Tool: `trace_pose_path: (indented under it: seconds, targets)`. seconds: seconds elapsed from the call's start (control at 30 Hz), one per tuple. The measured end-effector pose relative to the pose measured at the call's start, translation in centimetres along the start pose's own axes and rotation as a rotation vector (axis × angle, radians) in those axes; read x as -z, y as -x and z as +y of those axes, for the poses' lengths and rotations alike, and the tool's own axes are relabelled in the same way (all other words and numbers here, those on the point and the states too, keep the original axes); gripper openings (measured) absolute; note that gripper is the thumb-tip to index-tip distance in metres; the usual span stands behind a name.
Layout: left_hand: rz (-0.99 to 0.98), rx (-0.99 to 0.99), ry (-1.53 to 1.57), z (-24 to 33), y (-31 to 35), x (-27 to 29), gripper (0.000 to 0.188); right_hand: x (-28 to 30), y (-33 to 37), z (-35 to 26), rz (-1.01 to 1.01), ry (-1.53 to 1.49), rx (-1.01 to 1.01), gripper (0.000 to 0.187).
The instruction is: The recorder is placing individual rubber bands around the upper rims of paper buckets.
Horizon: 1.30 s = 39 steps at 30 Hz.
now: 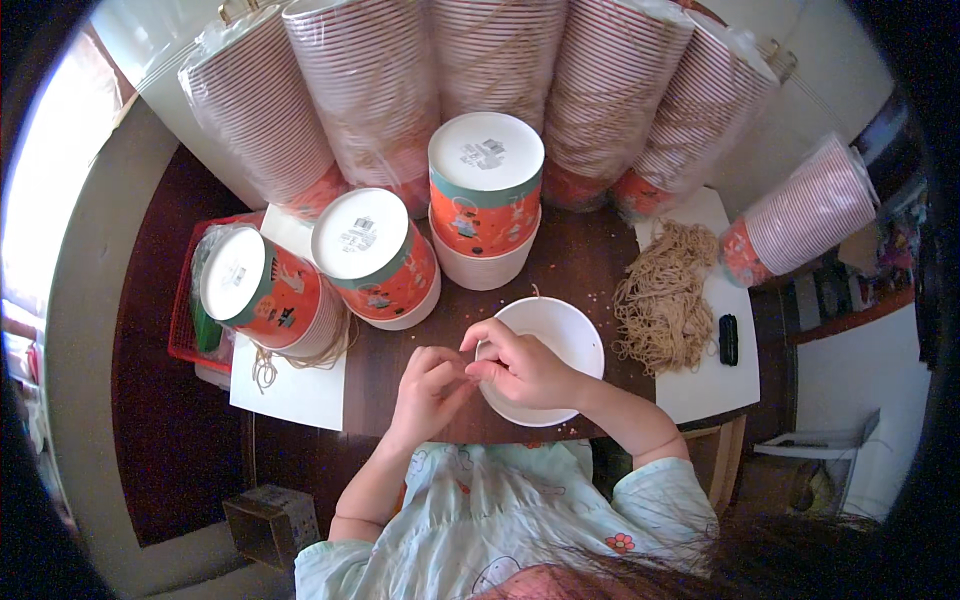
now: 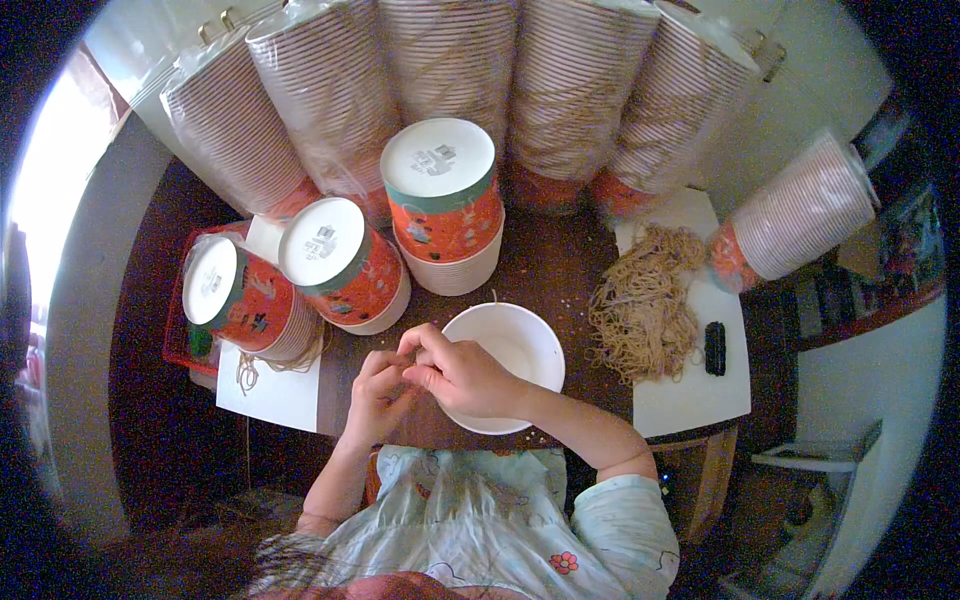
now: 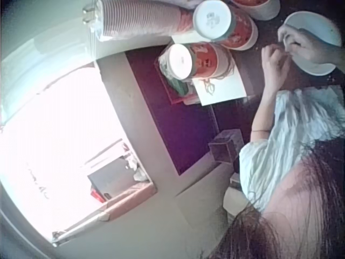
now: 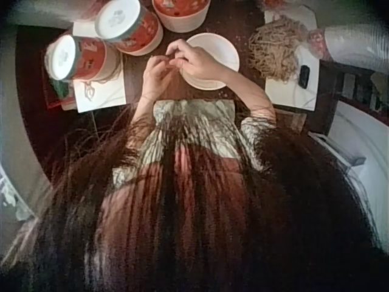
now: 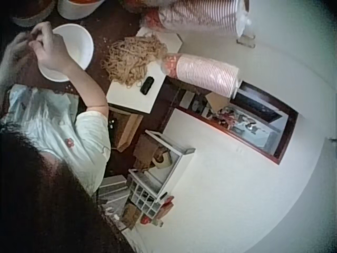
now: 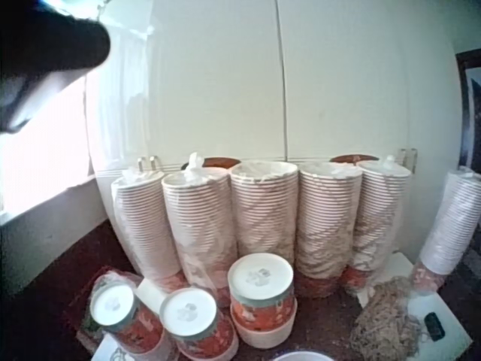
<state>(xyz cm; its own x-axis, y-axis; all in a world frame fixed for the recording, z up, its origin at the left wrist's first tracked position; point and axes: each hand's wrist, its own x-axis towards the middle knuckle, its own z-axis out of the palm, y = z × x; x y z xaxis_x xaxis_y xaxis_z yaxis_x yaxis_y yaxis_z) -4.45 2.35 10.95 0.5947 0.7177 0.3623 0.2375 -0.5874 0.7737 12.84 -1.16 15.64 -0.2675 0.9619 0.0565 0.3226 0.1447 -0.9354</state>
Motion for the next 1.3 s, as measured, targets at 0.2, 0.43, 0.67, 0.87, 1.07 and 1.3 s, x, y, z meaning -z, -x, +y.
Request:
trace_pose_path:
  seconds: [0.2,0.43,0.67,0.87,1.07,1.3]
  targets:
    - [0.009,0.068,0.087,0.4,0.4,0.1,0.025,0.3,-0.4,-0.6,-0.006,0.029,0.014,0.02]
    - [-0.067,0.063,0.31,-0.6,-0.2,0.3,0.025,0.3,-0.8,-0.4,-0.035,0.051,0.018,0.016]
    - [-0.248,0.522,0.83,-0.6,-0.7,0.4,0.012,0.6,-0.9,-0.1,-0.058,0.065,0.014,0.016]
    - [-0.124,0.26,0.706,-1.3,-0.7,0.2,0.008,0.7,-1.2,-0.2,-0.012,0.097,0.054,0.017]
    - [-0.093,0.041,0.193,-1.3,-0.8,0.3,0.011,0.9,-0.9,-1.1,0.007,-0.011,-0.012,0.016]
    - [-0.079,0.128,0.299,-3.4,1.4,-1.8,0.008,2.1,0.5,-2.4,0.005,-0.177,0.065,0.013]
